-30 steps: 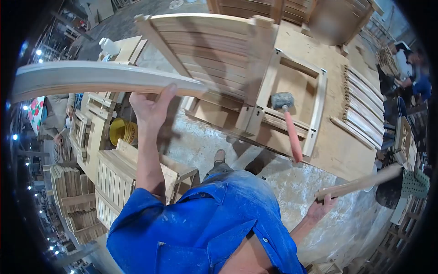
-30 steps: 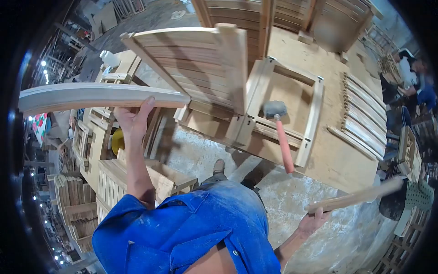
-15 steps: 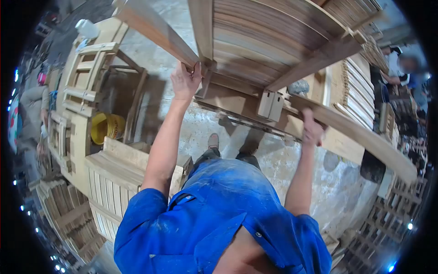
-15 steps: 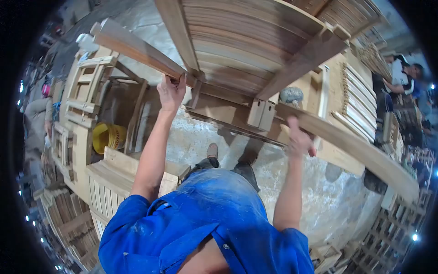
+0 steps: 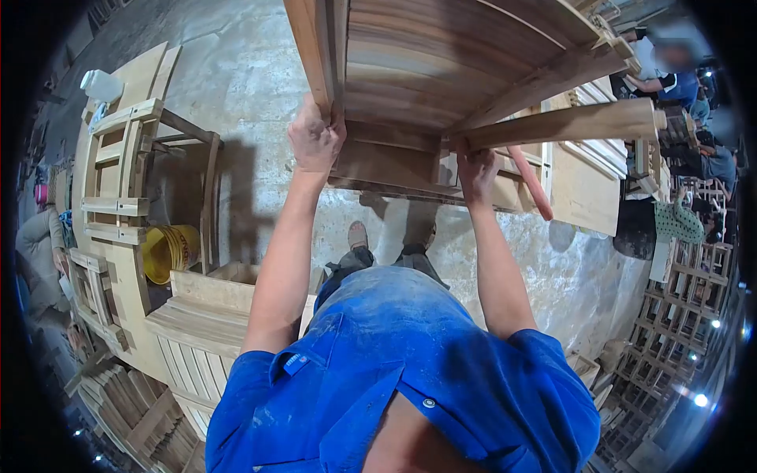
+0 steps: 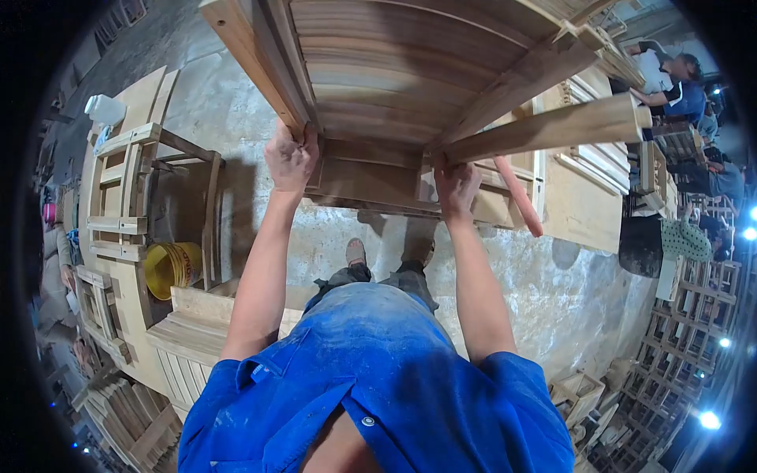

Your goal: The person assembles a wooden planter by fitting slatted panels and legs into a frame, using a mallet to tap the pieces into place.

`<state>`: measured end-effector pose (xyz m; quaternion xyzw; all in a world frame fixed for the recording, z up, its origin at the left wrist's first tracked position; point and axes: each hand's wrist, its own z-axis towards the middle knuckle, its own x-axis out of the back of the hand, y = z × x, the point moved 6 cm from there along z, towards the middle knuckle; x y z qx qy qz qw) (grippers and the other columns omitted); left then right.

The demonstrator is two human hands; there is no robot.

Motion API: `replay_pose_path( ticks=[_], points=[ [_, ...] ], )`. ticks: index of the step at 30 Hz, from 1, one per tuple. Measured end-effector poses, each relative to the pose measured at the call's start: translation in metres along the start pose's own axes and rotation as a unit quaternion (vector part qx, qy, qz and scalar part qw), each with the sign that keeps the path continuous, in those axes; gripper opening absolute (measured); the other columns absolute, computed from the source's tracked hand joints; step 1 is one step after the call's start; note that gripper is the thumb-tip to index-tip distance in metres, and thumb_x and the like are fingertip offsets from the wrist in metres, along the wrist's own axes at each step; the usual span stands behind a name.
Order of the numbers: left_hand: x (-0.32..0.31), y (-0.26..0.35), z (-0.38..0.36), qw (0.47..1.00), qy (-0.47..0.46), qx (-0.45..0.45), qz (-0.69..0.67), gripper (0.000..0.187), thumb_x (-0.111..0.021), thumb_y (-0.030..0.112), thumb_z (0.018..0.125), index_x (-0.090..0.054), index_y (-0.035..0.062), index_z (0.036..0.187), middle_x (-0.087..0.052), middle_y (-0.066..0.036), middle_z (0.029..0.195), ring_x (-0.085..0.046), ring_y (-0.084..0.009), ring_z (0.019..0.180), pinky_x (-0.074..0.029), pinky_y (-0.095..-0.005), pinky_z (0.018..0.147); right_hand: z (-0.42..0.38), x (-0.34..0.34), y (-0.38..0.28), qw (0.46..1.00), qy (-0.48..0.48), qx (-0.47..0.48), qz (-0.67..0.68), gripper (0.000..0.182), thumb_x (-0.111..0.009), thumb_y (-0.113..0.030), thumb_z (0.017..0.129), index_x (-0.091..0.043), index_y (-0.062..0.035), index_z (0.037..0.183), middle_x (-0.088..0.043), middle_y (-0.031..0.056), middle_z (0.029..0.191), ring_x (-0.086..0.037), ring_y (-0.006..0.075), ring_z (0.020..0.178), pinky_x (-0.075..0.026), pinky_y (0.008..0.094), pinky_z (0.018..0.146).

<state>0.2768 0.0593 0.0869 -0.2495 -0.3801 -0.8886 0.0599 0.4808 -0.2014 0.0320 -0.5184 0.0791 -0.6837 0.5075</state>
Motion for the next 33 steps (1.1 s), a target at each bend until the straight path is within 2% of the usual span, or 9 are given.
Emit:
replay_pose_path(
  ticks=[7,10,12,13,17,21,25,26,33],
  points=[
    [-0.006,-0.015,-0.006,0.984,-0.045,0.006,-0.174,0.018,-0.065,0.01,0.08,-0.063,0.0032,0.097,-0.064,-0.02,0.079,-0.062,-0.0402,0.07,-0.051,-0.0392,0.065,-0.013,-0.031,0.026,0.998,-0.042,-0.056,0.003,0.02,-0.072,-0.027,0.081,-0.065,-0.0089,0.074,-0.065,0.0124,0.066,-0.064,0.0368,0.064,-0.049,0.0455,0.056],
    [-0.001,0.004,-0.003,0.992,-0.081,0.024,-0.089,0.027,-0.07,0.018,0.084,-0.063,0.0022,0.105,-0.066,-0.017,0.078,-0.063,-0.0339,0.068,-0.051,-0.0377,0.065,-0.007,0.008,0.005,0.998,0.014,-0.049,-0.02,0.024,-0.071,-0.034,0.082,-0.065,-0.0109,0.08,-0.066,0.0128,0.072,-0.065,0.0359,0.07,-0.05,0.0463,0.06],
    [0.012,0.01,-0.016,0.965,-0.104,0.199,-0.136,0.039,-0.075,0.021,0.083,-0.06,-0.0003,0.111,-0.067,-0.013,0.081,-0.065,-0.0266,0.071,-0.051,-0.0367,0.068,-0.009,0.009,-0.01,0.978,-0.172,-0.096,-0.072,0.03,-0.074,-0.04,0.079,-0.066,-0.0113,0.086,-0.068,0.0128,0.082,-0.066,0.035,0.079,-0.052,0.0466,0.067],
    [0.027,0.01,-0.028,0.983,-0.061,0.15,-0.085,0.043,-0.077,0.02,0.081,-0.058,-0.0012,0.113,-0.067,-0.012,0.083,-0.064,-0.0244,0.073,-0.051,-0.0364,0.069,-0.015,0.02,-0.006,0.95,-0.222,-0.133,-0.176,0.037,-0.077,-0.042,0.074,-0.068,-0.0102,0.091,-0.068,0.0115,0.089,-0.066,0.0346,0.088,-0.051,0.0465,0.075],
    [0.047,0.022,-0.08,0.994,0.029,0.015,-0.102,0.042,-0.08,0.011,0.078,-0.059,-0.0028,0.112,-0.066,-0.008,0.084,-0.06,-0.0166,0.076,-0.05,-0.0307,0.074,-0.01,0.139,-0.016,0.947,0.084,0.06,-0.304,0.038,-0.078,-0.033,0.064,-0.068,-0.008,0.091,-0.067,0.0102,0.09,-0.065,0.0338,0.092,-0.051,0.0459,0.075],
    [0.014,0.132,-0.098,0.96,-0.134,-0.163,-0.185,0.04,-0.082,0.009,0.072,-0.062,-0.0006,0.104,-0.066,-0.011,0.083,-0.062,-0.0234,0.077,-0.049,-0.0359,0.074,0.005,0.167,0.082,0.913,-0.055,-0.106,-0.389,0.052,-0.078,-0.037,0.065,-0.063,-0.0045,0.103,-0.068,0.0172,0.102,-0.065,0.0331,0.095,-0.05,0.0479,0.078],
    [-0.057,0.229,-0.111,0.898,-0.323,-0.241,-0.176,0.033,-0.079,0.02,0.073,-0.064,0.0013,0.095,-0.066,-0.015,0.09,-0.063,-0.0326,0.085,-0.049,-0.0414,0.078,-0.007,0.139,0.154,0.934,-0.263,-0.152,-0.19,0.044,-0.07,-0.029,0.069,-0.062,-0.0005,0.102,-0.066,0.0241,0.092,-0.064,0.0391,0.09,-0.05,0.0474,0.078],
    [-0.088,0.233,-0.125,0.869,-0.393,-0.26,-0.151,0.041,-0.074,0.027,0.078,-0.061,0.0028,0.108,-0.063,-0.014,0.103,-0.06,-0.033,0.096,-0.045,-0.0439,0.085,-0.005,0.136,0.161,0.925,-0.311,-0.161,-0.146,0.043,-0.067,-0.027,0.071,-0.061,0.0008,0.103,-0.065,0.0263,0.091,-0.063,0.0411,0.09,-0.05,0.0469,0.08],
    [-0.25,0.271,-0.151,0.884,-0.368,-0.288,-0.012,0.074,-0.072,0.048,0.075,-0.05,0.0006,0.126,-0.053,-0.022,0.123,-0.051,-0.0367,0.114,-0.039,-0.0512,0.097,-0.035,0.279,0.202,0.955,-0.073,-0.265,-0.111,0.049,-0.069,-0.027,0.078,-0.056,-0.003,0.119,-0.065,0.0269,0.101,-0.061,0.0454,0.095,-0.049,0.0493,0.081]
  ],
)
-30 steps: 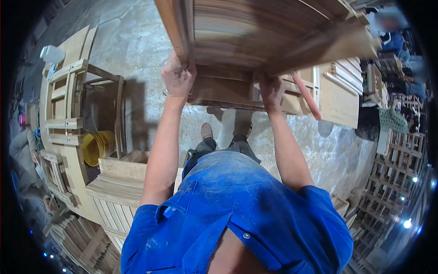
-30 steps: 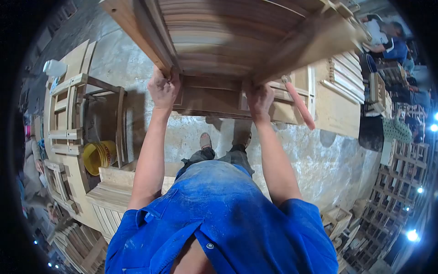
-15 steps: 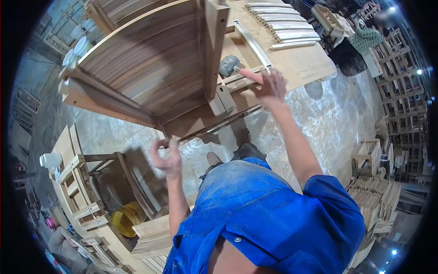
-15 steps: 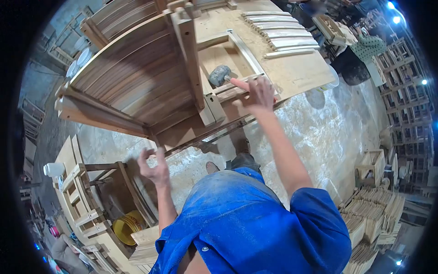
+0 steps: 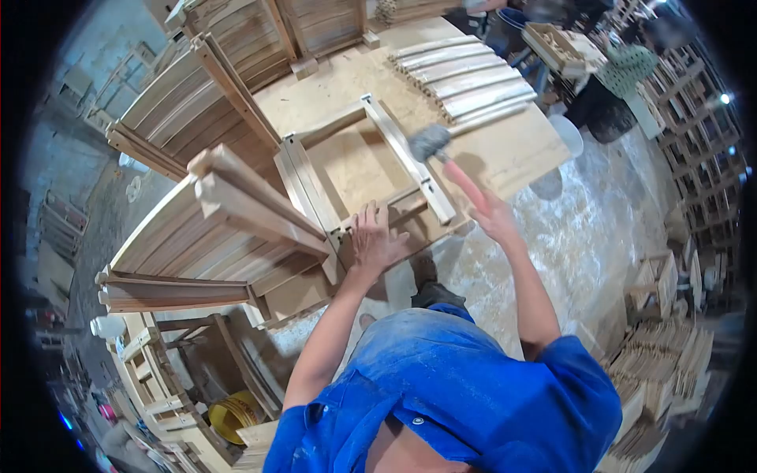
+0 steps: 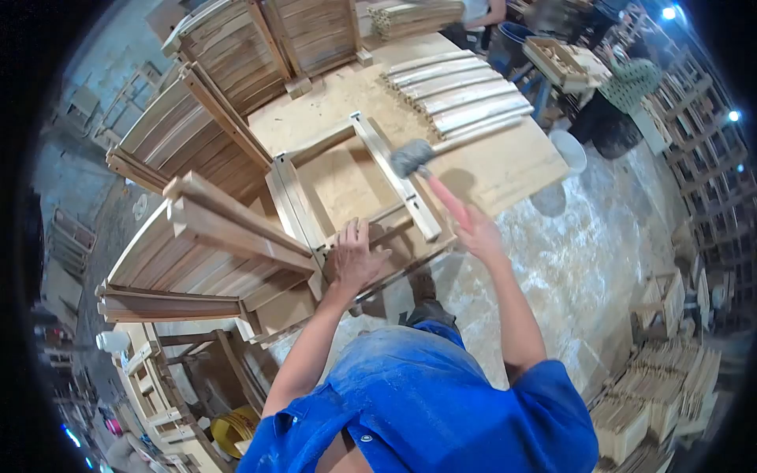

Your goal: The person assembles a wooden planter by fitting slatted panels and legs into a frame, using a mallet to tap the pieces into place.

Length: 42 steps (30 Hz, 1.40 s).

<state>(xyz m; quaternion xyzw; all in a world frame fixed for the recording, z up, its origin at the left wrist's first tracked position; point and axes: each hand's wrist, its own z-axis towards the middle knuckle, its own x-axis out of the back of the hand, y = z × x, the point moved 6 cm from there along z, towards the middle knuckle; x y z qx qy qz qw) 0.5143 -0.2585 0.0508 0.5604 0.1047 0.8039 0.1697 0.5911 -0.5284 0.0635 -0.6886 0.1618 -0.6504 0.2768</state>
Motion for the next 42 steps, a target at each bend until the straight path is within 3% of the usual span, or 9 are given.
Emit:
replay_pose_path(
  ticks=[3,10,20,23,26,30,34,36,42],
  points=[
    [-0.038,-0.005,0.033,0.987,0.08,-0.007,0.137,0.081,-0.071,0.059,0.072,-0.049,0.0019,0.126,-0.055,-0.019,0.115,-0.054,-0.0333,0.107,-0.041,-0.0487,0.092,0.021,0.008,0.08,0.998,0.002,0.039,-0.05,0.049,-0.07,-0.029,0.079,-0.056,-0.0012,0.117,-0.065,0.0277,0.1,-0.061,0.0459,0.096,-0.049,0.0512,0.08],
    [-0.077,-0.009,0.062,0.99,-0.086,0.063,0.096,0.07,-0.07,0.068,0.067,-0.059,0.0103,0.106,-0.06,-0.01,0.095,-0.059,-0.0281,0.09,-0.043,-0.0412,0.081,0.068,-0.031,0.123,0.991,-0.021,0.12,-0.053,0.043,-0.073,-0.03,0.078,-0.063,-0.0041,0.111,-0.062,0.0218,0.099,-0.059,0.0428,0.094,-0.046,0.0509,0.082],
    [0.137,0.029,0.102,0.93,0.119,0.232,-0.259,0.054,-0.078,0.036,0.08,-0.058,-0.0003,0.114,-0.063,-0.009,0.096,-0.061,-0.0234,0.085,-0.05,-0.038,0.074,0.105,-0.023,0.066,0.965,0.165,0.195,0.06,0.053,-0.07,-0.022,0.082,-0.055,-0.0008,0.128,-0.053,0.0223,0.11,-0.052,0.0389,0.1,-0.043,0.0477,0.091],
    [0.188,0.051,0.065,0.784,0.032,0.536,-0.311,0.053,-0.077,0.03,0.084,-0.056,-0.0005,0.123,-0.064,-0.01,0.108,-0.062,-0.0169,0.094,-0.053,-0.036,0.08,0.114,-0.023,0.0,0.961,0.088,0.235,0.115,0.053,-0.07,-0.021,0.084,-0.053,0.0014,0.129,-0.054,0.0196,0.111,-0.053,0.0349,0.101,-0.043,0.0452,0.092],
    [0.237,0.076,0.04,0.743,0.313,0.263,-0.531,0.061,-0.062,0.046,0.09,-0.051,-0.0002,0.128,-0.06,-0.016,0.113,-0.06,-0.0255,0.099,-0.052,-0.0421,0.085,0.137,-0.043,-0.071,0.859,-0.15,0.065,0.485,0.058,-0.05,-0.038,0.099,-0.043,0.0004,0.142,-0.053,0.0123,0.125,-0.052,0.0235,0.111,-0.041,0.0412,0.099],
    [0.322,0.109,0.046,0.683,0.407,0.021,-0.607,0.07,-0.052,0.056,0.091,-0.041,-0.0003,0.132,-0.051,-0.017,0.114,-0.053,-0.0249,0.098,-0.049,-0.0404,0.082,0.128,-0.002,-0.245,0.487,-0.446,0.027,0.75,0.065,-0.028,-0.048,0.103,-0.034,-0.0012,0.147,-0.051,0.0116,0.138,-0.05,0.0264,0.126,-0.038,0.0377,0.106],
    [0.376,0.097,0.03,0.672,0.451,0.026,-0.587,0.066,-0.057,0.056,0.091,-0.045,0.0033,0.129,-0.055,-0.014,0.117,-0.056,-0.0295,0.105,-0.048,-0.0416,0.092,0.137,0.046,-0.362,0.522,-0.43,0.123,0.726,0.046,-0.056,-0.029,0.094,-0.047,-0.0011,0.129,-0.062,0.0101,0.114,-0.062,0.0203,0.105,-0.05,0.0359,0.093],
    [0.407,0.081,0.006,0.671,0.635,0.192,-0.332,0.058,-0.051,0.048,0.097,-0.046,0.0006,0.129,-0.058,-0.015,0.113,-0.057,-0.0266,0.104,-0.049,-0.0422,0.089,0.149,0.048,-0.407,0.523,-0.428,0.128,0.726,0.043,-0.061,-0.021,0.09,-0.049,0.0016,0.125,-0.064,0.0105,0.107,-0.065,0.0198,0.097,-0.056,0.0341,0.082],
    [0.42,-0.01,-0.017,0.673,0.544,0.335,-0.373,0.043,-0.048,0.054,0.097,-0.055,0.0144,0.113,-0.062,-0.004,0.096,-0.06,-0.0125,0.085,-0.05,-0.033,0.074,0.178,0.026,-0.508,0.612,-0.435,0.156,0.643,0.045,-0.067,-0.028,0.087,-0.056,-0.0005,0.12,-0.064,0.0126,0.104,-0.064,0.0229,0.096,-0.055,0.0378,0.084]
  ],
)
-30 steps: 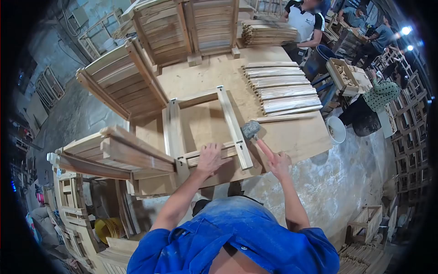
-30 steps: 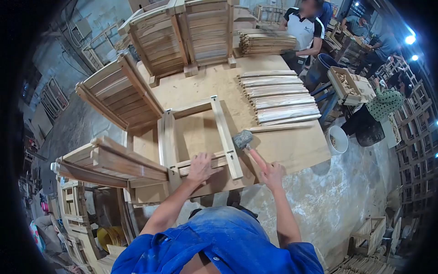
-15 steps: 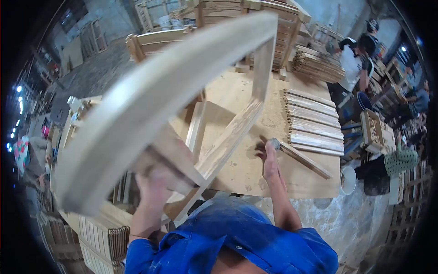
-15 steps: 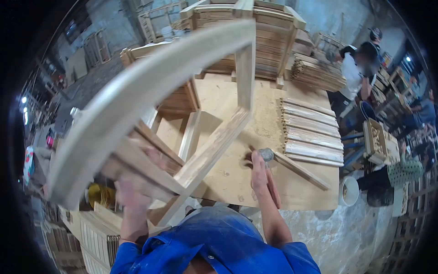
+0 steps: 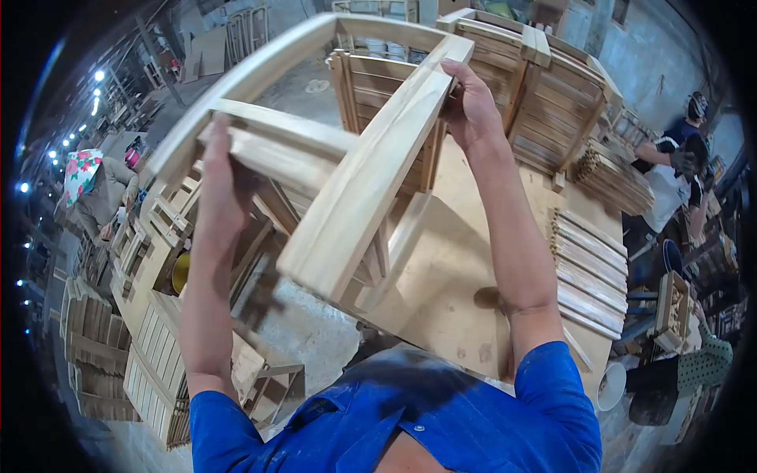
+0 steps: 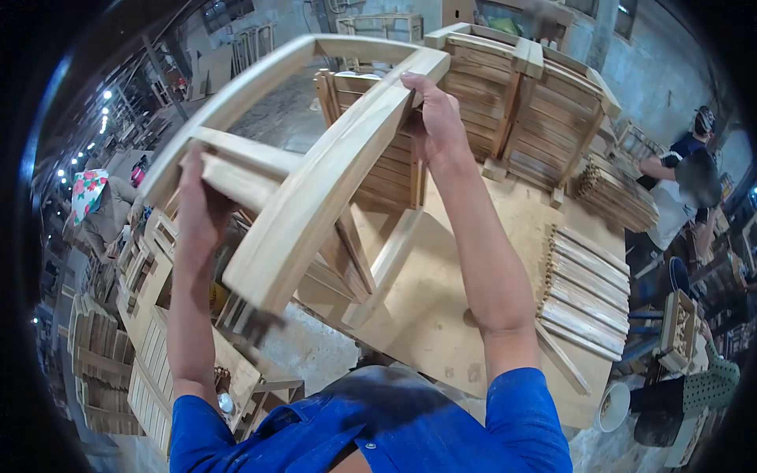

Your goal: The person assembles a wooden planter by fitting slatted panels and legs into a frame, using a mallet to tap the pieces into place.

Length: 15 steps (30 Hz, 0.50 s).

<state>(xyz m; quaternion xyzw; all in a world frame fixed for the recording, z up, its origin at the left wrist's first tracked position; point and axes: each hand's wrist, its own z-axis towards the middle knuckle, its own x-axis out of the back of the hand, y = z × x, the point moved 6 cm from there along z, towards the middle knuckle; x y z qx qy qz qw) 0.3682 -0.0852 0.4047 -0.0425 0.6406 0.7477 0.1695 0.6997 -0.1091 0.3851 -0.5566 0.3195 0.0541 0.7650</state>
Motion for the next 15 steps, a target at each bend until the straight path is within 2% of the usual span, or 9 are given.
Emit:
replay_pose_path(
  ticks=[1,3,5,7,9,12,13,14,15],
  points=[
    [0.01,-0.011,0.017,0.999,-0.048,-0.002,0.026,0.042,-0.045,0.056,0.097,-0.054,0.0154,0.103,-0.06,-0.001,0.081,-0.056,-0.0112,0.067,-0.045,-0.0287,0.061,0.009,-0.006,0.004,1.0,-0.005,0.001,0.0,0.045,-0.067,-0.028,0.087,-0.056,-0.0005,0.12,-0.064,0.0126,0.104,-0.064,0.0229,0.096,-0.055,0.0378,0.084],
    [0.007,-0.021,0.026,0.996,-0.068,0.049,0.022,0.044,-0.045,0.059,0.096,-0.053,0.0161,0.095,-0.054,0.002,0.068,-0.049,-0.0102,0.055,-0.037,-0.0261,0.053,0.028,0.0,0.019,0.997,0.074,-0.019,-0.016,0.047,-0.069,-0.029,0.086,-0.055,0.0,0.121,-0.062,0.0127,0.101,-0.064,0.0237,0.092,-0.056,0.0376,0.082],
    [0.021,-0.049,0.044,0.99,-0.022,0.142,0.008,0.046,-0.044,0.06,0.096,-0.054,0.0155,0.093,-0.05,0.002,0.066,-0.044,-0.0094,0.054,-0.03,-0.0251,0.05,0.038,0.007,0.033,0.995,0.062,-0.033,-0.065,0.049,-0.07,-0.03,0.085,-0.055,0.0005,0.121,-0.062,0.0134,0.104,-0.064,0.0241,0.094,-0.056,0.0377,0.083],
    [0.029,-0.053,0.051,0.991,-0.03,0.13,0.011,0.049,-0.042,0.062,0.096,-0.055,0.0146,0.093,-0.047,0.002,0.065,-0.041,-0.0095,0.053,-0.027,-0.0253,0.05,0.04,0.011,0.042,0.996,0.07,-0.033,-0.044,0.047,-0.072,-0.029,0.081,-0.058,0.0034,0.112,-0.064,0.0122,0.094,-0.067,0.0209,0.074,-0.059,0.035,0.067],
    [0.025,-0.045,0.04,0.984,-0.056,0.163,0.031,0.053,-0.039,0.064,0.096,-0.055,0.0132,0.093,-0.048,0.002,0.066,-0.041,-0.0096,0.053,-0.027,-0.0248,0.05,0.035,0.013,0.042,0.995,0.079,-0.041,-0.053,0.045,-0.072,-0.033,0.082,-0.059,0.0014,0.109,-0.064,0.0103,0.089,-0.067,0.0195,0.07,-0.058,0.0336,0.063],
    [0.057,-0.039,0.037,0.917,-0.276,0.181,0.224,0.058,-0.038,0.057,0.098,-0.059,0.0054,0.082,-0.049,-0.001,0.057,-0.038,-0.0091,0.048,-0.03,-0.0242,0.048,0.035,0.027,0.037,0.988,0.047,-0.079,-0.128,0.046,-0.07,-0.047,0.086,-0.062,-0.004,0.1,-0.063,0.0062,0.079,-0.064,0.0161,0.062,-0.052,0.03,0.052],
    [0.04,0.001,0.027,0.874,-0.401,0.059,0.268,0.051,-0.043,0.044,0.097,-0.062,0.0,0.08,-0.046,0.0,0.052,-0.041,-0.0083,0.046,-0.032,-0.0237,0.047,0.038,0.038,0.033,0.988,0.065,-0.067,-0.124,0.046,-0.07,-0.047,0.086,-0.062,-0.004,0.1,-0.063,0.0062,0.079,-0.064,0.0161,0.062,-0.052,0.03,0.052],
    [0.032,0.035,0.029,0.842,-0.437,-0.012,0.316,0.037,-0.051,0.031,0.088,-0.062,-0.0035,0.084,-0.046,0.0,0.052,-0.045,-0.0077,0.046,-0.033,-0.0233,0.046,0.038,0.052,0.027,0.977,0.109,-0.026,-0.179,0.045,-0.07,-0.047,0.087,-0.062,-0.0045,0.099,-0.062,0.0051,0.076,-0.063,0.0147,0.062,-0.051,0.0299,0.052],
    [0.021,0.059,0.033,0.871,-0.399,-0.071,0.276,0.028,-0.057,0.024,0.079,-0.062,-0.0037,0.081,-0.048,-0.001,0.052,-0.045,-0.0073,0.046,-0.034,-0.0228,0.046,0.038,0.069,0.024,0.96,0.153,0.01,-0.236,0.044,-0.069,-0.047,0.088,-0.063,-0.0049,0.097,-0.061,0.004,0.073,-0.062,0.0134,0.062,-0.05,0.0299,0.052]
  ],
)
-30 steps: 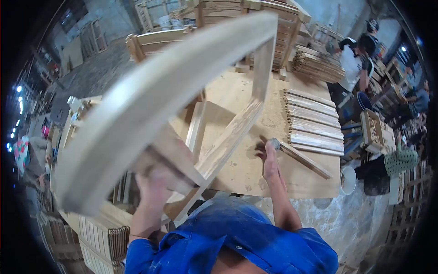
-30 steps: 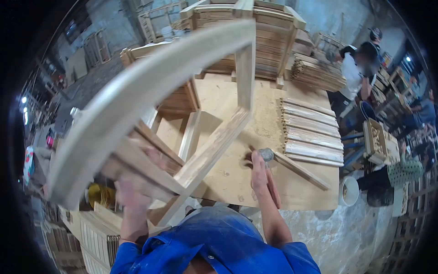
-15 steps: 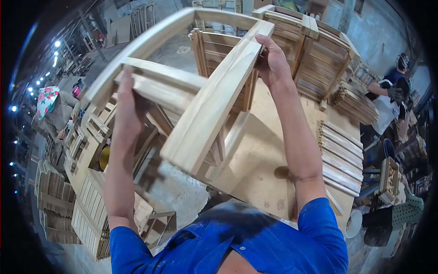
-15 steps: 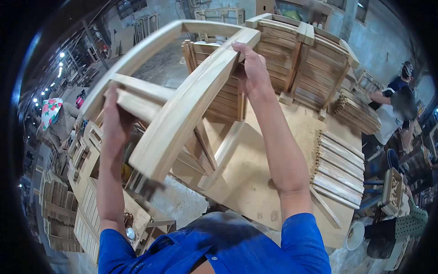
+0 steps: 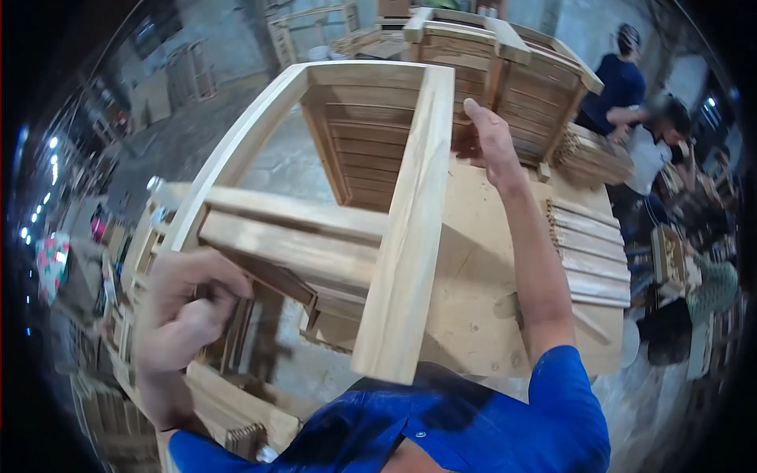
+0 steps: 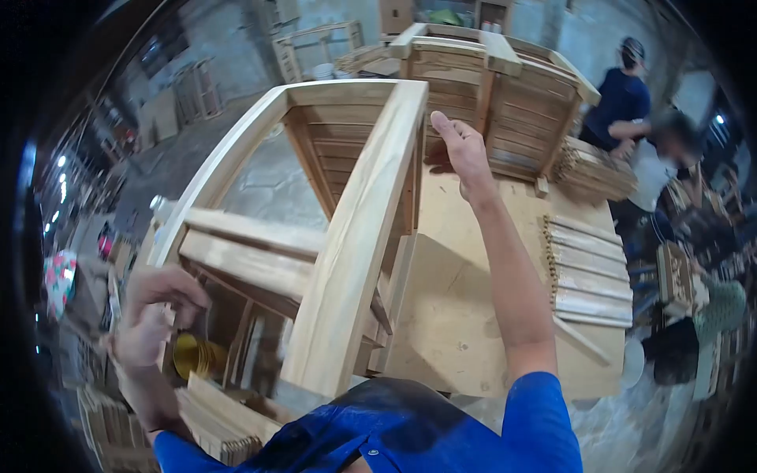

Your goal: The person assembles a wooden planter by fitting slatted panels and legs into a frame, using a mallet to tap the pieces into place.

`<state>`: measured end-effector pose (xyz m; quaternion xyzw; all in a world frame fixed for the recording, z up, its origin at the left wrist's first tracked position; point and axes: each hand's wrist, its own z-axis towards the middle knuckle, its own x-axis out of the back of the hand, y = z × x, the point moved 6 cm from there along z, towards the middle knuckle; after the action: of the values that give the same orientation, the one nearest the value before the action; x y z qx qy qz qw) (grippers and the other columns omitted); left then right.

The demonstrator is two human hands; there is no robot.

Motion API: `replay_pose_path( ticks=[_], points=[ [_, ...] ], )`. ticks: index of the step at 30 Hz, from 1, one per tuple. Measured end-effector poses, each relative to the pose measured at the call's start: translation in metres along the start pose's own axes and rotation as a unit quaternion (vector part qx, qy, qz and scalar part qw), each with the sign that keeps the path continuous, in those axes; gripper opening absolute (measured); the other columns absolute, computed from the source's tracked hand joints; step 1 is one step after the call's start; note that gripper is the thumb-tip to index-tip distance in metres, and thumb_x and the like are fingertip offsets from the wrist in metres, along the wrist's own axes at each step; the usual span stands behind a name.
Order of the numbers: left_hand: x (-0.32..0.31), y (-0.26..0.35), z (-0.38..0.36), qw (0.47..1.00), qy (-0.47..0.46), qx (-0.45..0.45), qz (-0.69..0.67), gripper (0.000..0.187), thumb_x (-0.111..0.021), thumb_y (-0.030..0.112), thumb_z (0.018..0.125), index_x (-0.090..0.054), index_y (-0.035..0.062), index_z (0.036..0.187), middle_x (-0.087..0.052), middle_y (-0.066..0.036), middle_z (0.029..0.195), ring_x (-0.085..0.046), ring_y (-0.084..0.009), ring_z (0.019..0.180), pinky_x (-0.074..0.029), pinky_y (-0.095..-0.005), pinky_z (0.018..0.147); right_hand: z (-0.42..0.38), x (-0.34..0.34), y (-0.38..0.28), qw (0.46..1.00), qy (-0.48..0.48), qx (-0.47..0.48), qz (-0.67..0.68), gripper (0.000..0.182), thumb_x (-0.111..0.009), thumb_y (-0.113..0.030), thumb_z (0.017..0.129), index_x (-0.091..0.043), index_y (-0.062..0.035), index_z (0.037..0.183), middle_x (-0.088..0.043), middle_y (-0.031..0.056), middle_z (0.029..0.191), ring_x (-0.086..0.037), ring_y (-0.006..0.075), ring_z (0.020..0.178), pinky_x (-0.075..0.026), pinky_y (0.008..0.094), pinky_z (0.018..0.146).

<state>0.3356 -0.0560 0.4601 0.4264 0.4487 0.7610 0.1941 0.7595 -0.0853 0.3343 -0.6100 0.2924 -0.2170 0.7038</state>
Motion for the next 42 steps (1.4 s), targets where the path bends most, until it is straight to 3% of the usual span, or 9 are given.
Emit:
replay_pose_path(
  ticks=[2,3,7,9,14,24,32,38,42],
  points=[
    [0.004,0.054,0.043,0.946,0.152,-0.266,0.108,0.015,-0.065,0.011,0.076,-0.059,-0.0027,0.08,-0.05,-0.003,0.061,-0.05,-0.0068,0.056,-0.037,-0.0218,0.054,0.038,0.019,0.017,0.97,0.099,0.17,-0.143,0.045,-0.071,-0.039,0.089,-0.061,-0.0016,0.111,-0.06,0.0038,0.075,-0.06,0.0118,0.072,-0.05,0.0265,0.062],
    [0.003,0.068,0.091,0.936,-0.003,-0.158,0.314,0.022,-0.071,0.012,0.075,-0.057,-0.0015,0.087,-0.051,-0.005,0.069,-0.053,-0.0119,0.062,-0.041,-0.0262,0.06,0.056,0.016,0.04,0.961,0.096,0.22,-0.136,0.048,-0.07,-0.04,0.089,-0.058,-0.0022,0.116,-0.062,0.0047,0.081,-0.061,0.0132,0.076,-0.05,0.0285,0.065],
    [-0.047,0.036,0.254,0.777,0.052,-0.39,0.491,0.054,-0.079,0.033,0.068,-0.061,-0.0016,0.105,-0.063,-0.018,0.106,-0.062,-0.0327,0.102,-0.049,-0.0411,0.088,0.099,-0.022,0.082,0.952,0.06,0.29,-0.076,0.052,-0.066,-0.042,0.088,-0.053,-0.0008,0.116,-0.065,0.0168,0.096,-0.064,0.0294,0.087,-0.049,0.0396,0.076],
    [-0.079,-0.011,0.325,0.78,-0.053,-0.241,0.575,0.07,-0.073,0.023,0.07,-0.051,-0.0008,0.131,-0.052,-0.021,0.135,-0.044,-0.0357,0.13,-0.038,-0.0433,0.106,0.075,-0.028,0.062,0.925,0.1,0.316,-0.185,0.046,-0.065,-0.038,0.087,-0.052,0.0016,0.108,-0.063,0.0272,0.098,-0.061,0.0453,0.093,-0.048,0.0455,0.081],
    [-0.112,-0.081,0.391,0.834,-0.026,-0.158,0.527,0.035,-0.072,0.03,0.074,-0.069,0.0119,0.104,-0.07,-0.022,0.095,-0.067,-0.0411,0.089,-0.054,-0.0494,0.081,0.07,-0.023,0.054,0.916,0.113,0.319,-0.214,0.044,-0.058,-0.041,0.092,-0.055,-0.001,0.109,-0.063,0.0262,0.098,-0.058,0.0468,0.095,-0.047,0.05,0.081],
    [-0.11,-0.089,0.396,0.845,-0.004,-0.157,0.511,0.023,-0.057,0.024,0.085,-0.068,0.0098,0.099,-0.069,-0.022,0.093,-0.065,-0.0417,0.093,-0.05,-0.0477,0.079,0.067,-0.007,0.05,0.945,0.075,0.234,-0.217,0.053,-0.065,-0.053,0.085,-0.057,-0.0028,0.098,-0.065,0.0219,0.09,-0.062,0.0419,0.089,-0.048,0.0479,0.076],
    [-0.117,-0.083,0.385,0.839,0.025,-0.114,0.532,0.045,-0.086,0.03,0.066,-0.065,0.0088,0.101,-0.071,-0.013,0.084,-0.07,-0.029,0.084,-0.05,-0.0383,0.076,0.016,0.062,0.082,0.897,0.088,0.341,-0.268,0.061,-0.067,-0.046,0.086,-0.053,-0.003,0.127,-0.059,0.0229,0.119,-0.055,0.0401,0.112,-0.046,0.0434,0.096],
    [-0.122,-0.075,0.379,0.828,0.034,-0.162,0.536,0.034,-0.075,0.03,0.075,-0.064,0.0083,0.098,-0.07,-0.017,0.085,-0.067,-0.0367,0.085,-0.05,-0.0429,0.075,-0.221,0.272,0.199,0.835,0.245,0.004,-0.493,0.037,-0.072,-0.025,0.083,-0.062,0.0004,0.107,-0.062,0.0194,0.104,-0.059,0.0387,0.098,-0.048,0.0453,0.083],
    [-0.11,-0.092,0.39,0.864,0.031,-0.162,0.476,0.033,-0.07,0.034,0.077,-0.065,0.0079,0.097,-0.07,-0.019,0.091,-0.066,-0.0395,0.088,-0.051,-0.046,0.075,-0.313,0.29,0.26,0.697,0.123,-0.204,-0.677,0.038,-0.069,-0.031,0.086,-0.057,-0.0024,0.107,-0.061,0.0213,0.103,-0.059,0.0399,0.099,-0.049,0.0464,0.08]
  ],
)
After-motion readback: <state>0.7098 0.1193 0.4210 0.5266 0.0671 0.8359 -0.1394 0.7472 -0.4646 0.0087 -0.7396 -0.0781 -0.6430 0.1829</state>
